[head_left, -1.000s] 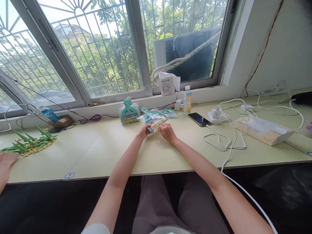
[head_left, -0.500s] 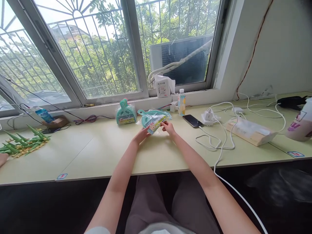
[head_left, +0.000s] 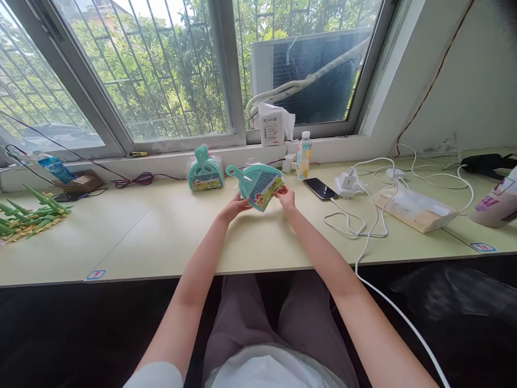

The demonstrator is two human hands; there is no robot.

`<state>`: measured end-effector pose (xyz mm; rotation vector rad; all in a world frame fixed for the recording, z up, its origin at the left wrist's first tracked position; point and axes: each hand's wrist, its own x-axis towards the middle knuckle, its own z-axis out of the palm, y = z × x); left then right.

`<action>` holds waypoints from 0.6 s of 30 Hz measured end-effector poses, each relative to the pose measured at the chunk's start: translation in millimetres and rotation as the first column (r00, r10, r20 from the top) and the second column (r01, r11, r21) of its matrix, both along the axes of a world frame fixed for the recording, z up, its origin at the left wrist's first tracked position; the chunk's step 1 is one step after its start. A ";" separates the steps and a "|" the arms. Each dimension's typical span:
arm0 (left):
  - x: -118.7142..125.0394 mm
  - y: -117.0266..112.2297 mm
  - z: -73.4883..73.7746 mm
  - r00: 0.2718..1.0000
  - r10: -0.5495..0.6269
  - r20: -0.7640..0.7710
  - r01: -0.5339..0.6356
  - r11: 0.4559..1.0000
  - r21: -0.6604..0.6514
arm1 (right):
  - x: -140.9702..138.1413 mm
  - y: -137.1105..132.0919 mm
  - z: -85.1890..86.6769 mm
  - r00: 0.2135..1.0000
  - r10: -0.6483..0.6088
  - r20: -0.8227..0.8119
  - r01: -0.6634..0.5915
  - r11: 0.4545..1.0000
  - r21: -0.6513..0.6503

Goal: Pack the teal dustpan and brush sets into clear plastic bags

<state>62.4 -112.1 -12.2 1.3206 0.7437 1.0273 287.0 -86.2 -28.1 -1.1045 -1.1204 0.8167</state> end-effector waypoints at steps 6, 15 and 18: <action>-0.2 -7.4 6.7 0.999 -0.046 0.017 0.046 0.999 0.004 | -6.2 -12.4 13.0 0.992 -0.090 -0.089 0.097 0.992 0.075; 2.3 -0.7 1.9 0.999 0.002 0.038 -0.002 1.000 0.004 | -9.2 -14.5 18.0 0.978 0.002 -0.207 0.015 0.997 0.081; 0.1 0.0 2.0 0.999 0.020 0.040 -0.020 1.000 0.009 | -4.2 -11.4 15.4 0.964 0.136 -0.230 -0.133 0.991 0.028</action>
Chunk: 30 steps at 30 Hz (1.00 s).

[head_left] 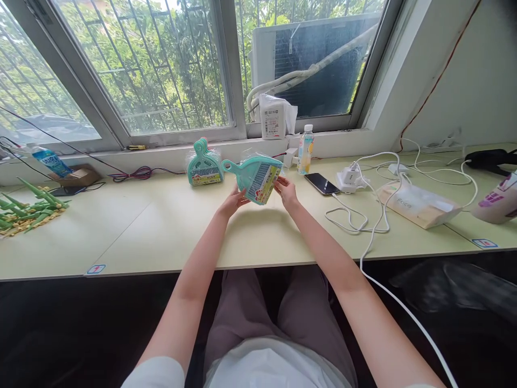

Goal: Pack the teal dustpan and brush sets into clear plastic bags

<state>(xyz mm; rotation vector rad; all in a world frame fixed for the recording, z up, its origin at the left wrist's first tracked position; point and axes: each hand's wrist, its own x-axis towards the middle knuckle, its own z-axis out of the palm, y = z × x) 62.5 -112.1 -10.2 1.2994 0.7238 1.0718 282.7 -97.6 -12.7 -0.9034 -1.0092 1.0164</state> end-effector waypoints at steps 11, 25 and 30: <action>-1.7 9.0 0.2 0.998 0.066 -0.018 -0.068 0.994 -0.089 | -8.6 -1.0 -9.9 0.985 0.138 -0.101 -0.146 0.987 -0.074; -51.9 16.1 3.0 0.637 0.749 0.181 -0.705 0.662 -0.255 | 1.4 -10.4 12.5 0.999 0.003 -0.041 -0.006 0.997 -0.078; -74.6 7.4 9.5 0.273 0.898 -0.344 -0.961 0.240 -0.135 | 8.4 -8.9 11.4 0.973 -0.087 -0.215 0.067 0.993 -0.099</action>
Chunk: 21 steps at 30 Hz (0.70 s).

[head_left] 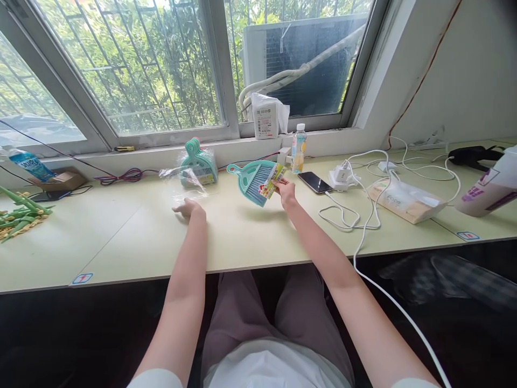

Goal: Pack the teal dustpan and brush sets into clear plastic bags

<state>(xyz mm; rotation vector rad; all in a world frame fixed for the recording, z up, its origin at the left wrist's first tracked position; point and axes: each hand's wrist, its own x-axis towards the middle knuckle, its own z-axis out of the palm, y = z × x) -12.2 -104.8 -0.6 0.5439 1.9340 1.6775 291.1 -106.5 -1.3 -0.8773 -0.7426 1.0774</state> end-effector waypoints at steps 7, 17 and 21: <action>43.2 -23.4 9.8 0.707 -0.034 -0.706 0.211 0.963 0.166 | -3.5 -0.5 -2.1 0.994 0.002 -0.107 -0.005 1.000 -0.021; 108.4 -10.4 -13.0 0.638 -0.764 -0.094 0.766 0.618 0.174 | -5.5 -3.5 -6.1 0.981 0.191 0.046 -0.181 0.969 -0.165; 97.2 -5.6 -9.1 0.773 -0.632 -0.044 0.626 0.751 0.213 | 5.3 -0.3 -3.3 0.922 0.172 0.348 -0.060 0.949 -0.311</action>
